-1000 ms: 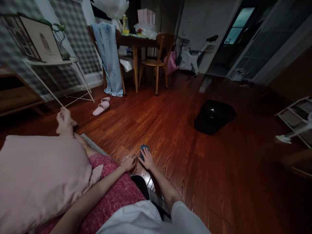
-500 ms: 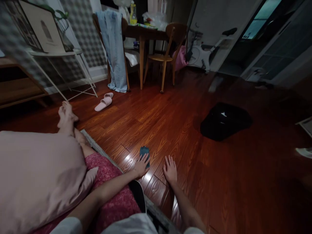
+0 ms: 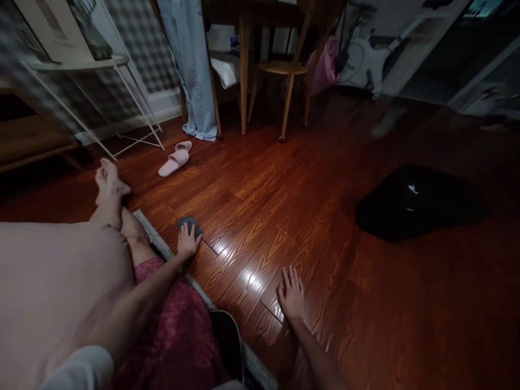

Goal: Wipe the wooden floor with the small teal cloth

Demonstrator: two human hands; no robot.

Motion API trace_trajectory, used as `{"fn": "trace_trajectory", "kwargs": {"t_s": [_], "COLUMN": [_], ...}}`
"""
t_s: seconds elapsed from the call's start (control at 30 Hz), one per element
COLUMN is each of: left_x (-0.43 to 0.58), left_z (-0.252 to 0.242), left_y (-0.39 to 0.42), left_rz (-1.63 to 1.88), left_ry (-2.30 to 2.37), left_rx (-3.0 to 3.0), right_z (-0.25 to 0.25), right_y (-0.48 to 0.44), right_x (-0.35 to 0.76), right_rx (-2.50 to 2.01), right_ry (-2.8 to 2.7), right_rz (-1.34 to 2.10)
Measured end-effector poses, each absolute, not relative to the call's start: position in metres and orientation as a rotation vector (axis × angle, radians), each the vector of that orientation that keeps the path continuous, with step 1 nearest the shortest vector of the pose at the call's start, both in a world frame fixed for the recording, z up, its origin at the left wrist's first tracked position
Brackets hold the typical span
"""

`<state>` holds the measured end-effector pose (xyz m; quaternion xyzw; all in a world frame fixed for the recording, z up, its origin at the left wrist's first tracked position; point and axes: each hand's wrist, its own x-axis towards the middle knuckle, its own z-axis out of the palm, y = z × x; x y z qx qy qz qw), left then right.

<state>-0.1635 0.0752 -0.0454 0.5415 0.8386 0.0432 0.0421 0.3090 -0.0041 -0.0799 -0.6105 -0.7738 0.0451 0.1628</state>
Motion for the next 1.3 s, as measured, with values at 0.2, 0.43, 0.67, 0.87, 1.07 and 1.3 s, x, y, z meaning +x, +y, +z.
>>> {"fn": "trace_trajectory", "kwargs": {"t_s": [0.2, 0.43, 0.67, 0.87, 1.07, 1.3], "left_x": [-0.195, -0.111, -0.006, 0.044, 0.023, -0.027], "left_z": [-0.049, -0.044, -0.051, -0.054, -0.045, -0.041], "left_y": [0.091, 0.138, 0.133, 0.066, 0.031, 0.05], "left_rz": [0.199, 0.153, 0.25, 0.209, 0.168, 0.145], "left_ry": [2.709, 2.546, 1.996, 1.551, 1.41, 2.069], "left_rx": [1.391, 1.577, 2.114, 2.432, 2.515, 2.098], "right_z": [-0.077, -0.077, -0.074, -0.077, -0.079, -0.084], "right_y": [-0.006, -0.008, -0.007, -0.004, -0.001, 0.002], "right_x": [0.311, 0.312, 0.312, 0.311, 0.309, 0.309], "right_rx": [-1.767, -1.782, -1.797, -1.761, -1.757, -1.759], "right_ry": [-2.235, -2.243, -2.255, -2.236, -2.211, -2.22], "right_rz": [0.122, 0.145, 0.136, 0.09, 0.075, 0.051]}}
